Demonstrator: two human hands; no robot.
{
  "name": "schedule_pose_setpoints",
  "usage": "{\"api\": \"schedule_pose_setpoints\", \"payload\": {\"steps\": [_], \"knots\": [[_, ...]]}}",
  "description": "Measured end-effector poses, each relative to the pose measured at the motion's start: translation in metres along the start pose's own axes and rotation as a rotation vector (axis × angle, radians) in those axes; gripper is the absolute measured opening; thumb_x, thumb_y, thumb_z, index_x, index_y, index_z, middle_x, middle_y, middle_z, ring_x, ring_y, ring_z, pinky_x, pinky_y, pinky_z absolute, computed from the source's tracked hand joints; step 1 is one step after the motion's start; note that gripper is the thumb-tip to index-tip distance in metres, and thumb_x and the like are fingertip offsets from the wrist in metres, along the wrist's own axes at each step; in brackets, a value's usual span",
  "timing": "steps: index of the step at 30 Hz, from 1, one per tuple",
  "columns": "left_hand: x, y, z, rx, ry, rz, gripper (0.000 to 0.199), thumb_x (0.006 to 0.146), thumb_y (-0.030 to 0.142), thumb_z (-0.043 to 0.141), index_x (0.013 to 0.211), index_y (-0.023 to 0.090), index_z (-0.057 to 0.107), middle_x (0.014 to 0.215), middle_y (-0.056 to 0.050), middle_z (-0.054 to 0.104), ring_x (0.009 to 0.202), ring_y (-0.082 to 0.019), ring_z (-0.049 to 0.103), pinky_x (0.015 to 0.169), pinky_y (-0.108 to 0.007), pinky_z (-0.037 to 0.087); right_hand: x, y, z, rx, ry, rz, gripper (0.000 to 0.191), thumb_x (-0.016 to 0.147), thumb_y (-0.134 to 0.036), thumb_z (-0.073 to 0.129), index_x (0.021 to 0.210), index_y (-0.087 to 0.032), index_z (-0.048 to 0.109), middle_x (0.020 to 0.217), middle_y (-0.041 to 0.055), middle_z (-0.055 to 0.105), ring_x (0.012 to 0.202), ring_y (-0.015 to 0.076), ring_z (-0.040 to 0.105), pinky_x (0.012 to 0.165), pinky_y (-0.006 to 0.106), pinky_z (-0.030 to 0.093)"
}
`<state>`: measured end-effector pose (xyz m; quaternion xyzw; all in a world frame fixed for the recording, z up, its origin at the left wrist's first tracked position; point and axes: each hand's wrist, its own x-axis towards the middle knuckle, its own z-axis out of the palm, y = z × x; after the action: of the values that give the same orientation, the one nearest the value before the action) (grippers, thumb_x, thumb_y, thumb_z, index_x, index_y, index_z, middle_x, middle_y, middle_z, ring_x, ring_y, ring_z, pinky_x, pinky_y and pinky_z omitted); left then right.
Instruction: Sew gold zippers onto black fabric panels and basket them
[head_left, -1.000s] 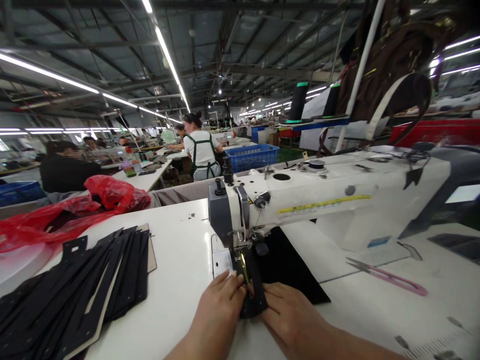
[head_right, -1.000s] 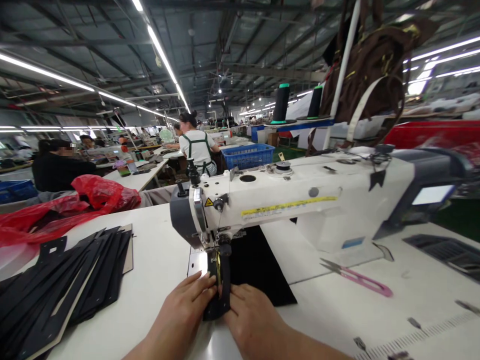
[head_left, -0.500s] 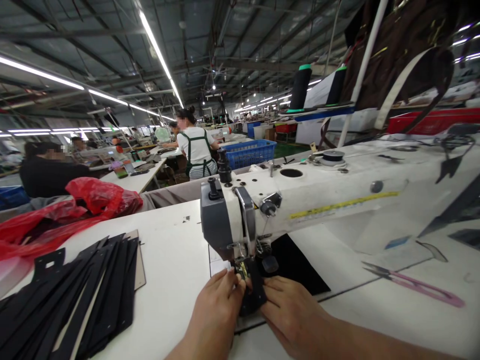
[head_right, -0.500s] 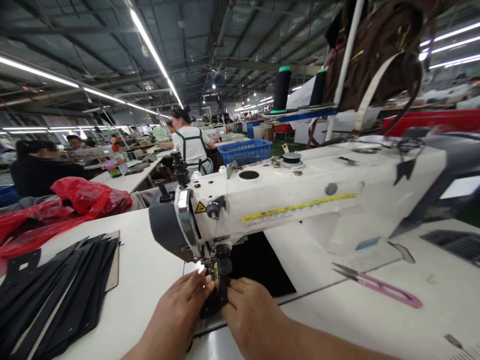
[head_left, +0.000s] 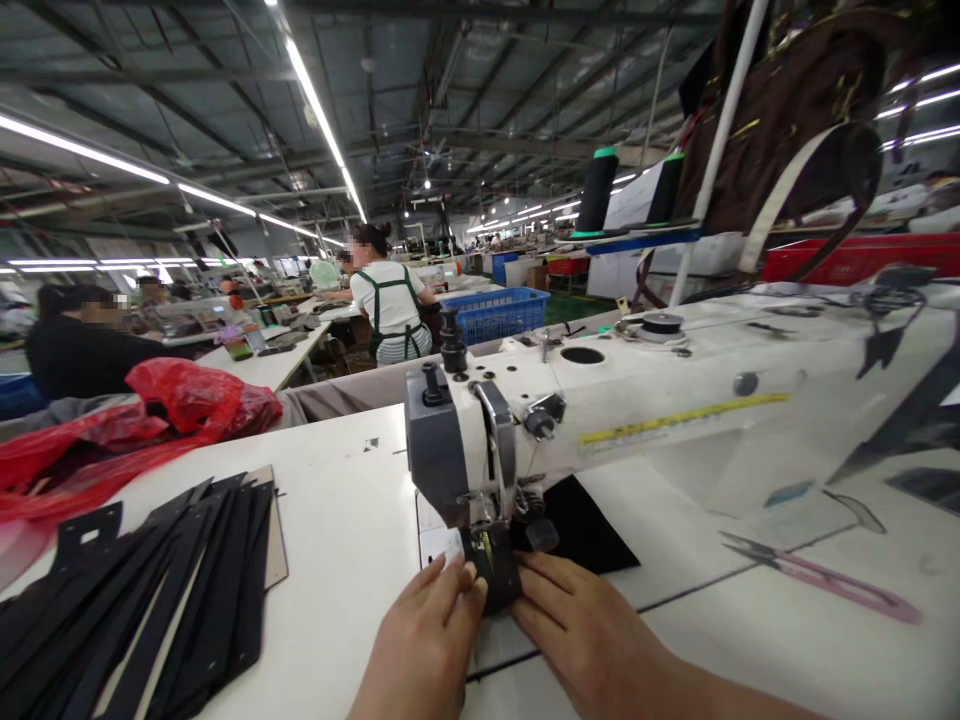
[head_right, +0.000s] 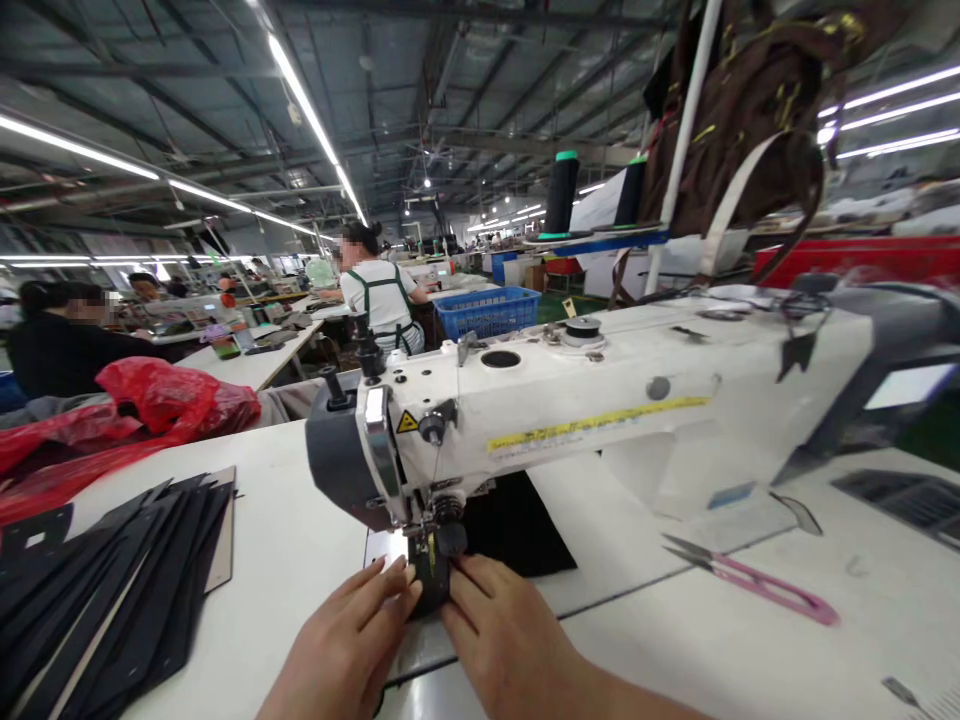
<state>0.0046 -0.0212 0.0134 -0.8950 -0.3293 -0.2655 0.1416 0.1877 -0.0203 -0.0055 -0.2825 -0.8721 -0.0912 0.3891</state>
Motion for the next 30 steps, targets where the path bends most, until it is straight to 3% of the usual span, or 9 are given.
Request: {"api": "schedule_pose_setpoints", "payload": {"steps": [3,10,14,23,27,30], "knots": [[-0.005,0.001,0.003,0.049,0.042,0.063,0.027,0.090,0.008,0.033,0.094,0.014,0.058,0.089,-0.009,0.065,0.088,-0.019,0.064,0.084,-0.036,0.053,-0.002,-0.002,-0.002,0.026,-0.005,0.021,0.032,0.087,-0.008,0.034,0.092,-0.011,0.066,0.092,0.0108,0.066,0.093,0.0228,0.058,0.084,0.034,0.051],[-0.005,-0.002,0.025,0.008,0.072,-0.016,0.023,0.086,0.007,0.039,0.087,0.017,0.059,0.077,-0.004,0.062,0.077,-0.017,0.063,0.088,-0.038,0.050,0.002,0.001,-0.005,0.062,-0.101,0.070,0.030,0.081,-0.004,0.037,0.086,-0.011,0.066,0.087,0.0108,0.066,0.088,0.0231,0.059,0.083,0.036,0.051],[-0.005,-0.005,0.023,-0.009,0.042,-0.030,0.021,0.085,0.008,0.040,0.087,0.018,0.059,0.076,-0.004,0.060,0.075,-0.017,0.063,0.087,-0.037,0.050,0.005,0.003,-0.006,0.066,-0.158,0.072,0.028,0.079,-0.003,0.038,0.081,-0.011,0.065,0.080,0.0100,0.064,0.081,0.0225,0.059,0.080,0.037,0.052],[-0.001,-0.007,0.010,-0.087,-0.006,-0.022,0.025,0.087,0.008,0.038,0.097,0.015,0.060,0.094,-0.009,0.065,0.085,-0.020,0.063,0.080,-0.036,0.051,0.005,0.003,-0.005,0.078,-0.161,0.108,0.028,0.080,-0.002,0.040,0.086,-0.013,0.064,0.082,0.0086,0.064,0.088,0.0236,0.059,0.078,0.037,0.051],[0.006,-0.010,-0.003,-0.256,-0.032,-0.201,0.025,0.084,0.008,0.042,0.094,0.018,0.062,0.090,-0.005,0.068,0.077,-0.019,0.062,0.071,-0.032,0.051,0.006,0.004,-0.003,0.056,-0.091,0.154,0.024,0.083,-0.005,0.044,0.096,-0.013,0.062,0.091,0.0085,0.065,0.085,0.0245,0.059,0.076,0.040,0.051],[0.015,-0.013,-0.012,-0.347,-0.117,-0.383,0.026,0.081,0.006,0.042,0.087,0.021,0.063,0.082,-0.001,0.069,0.072,-0.019,0.061,0.066,-0.030,0.049,0.008,0.007,-0.002,0.036,-0.128,0.158,0.021,0.084,-0.008,0.049,0.100,-0.012,0.061,0.097,0.0101,0.064,0.086,0.0256,0.058,0.077,0.042,0.050]]}}
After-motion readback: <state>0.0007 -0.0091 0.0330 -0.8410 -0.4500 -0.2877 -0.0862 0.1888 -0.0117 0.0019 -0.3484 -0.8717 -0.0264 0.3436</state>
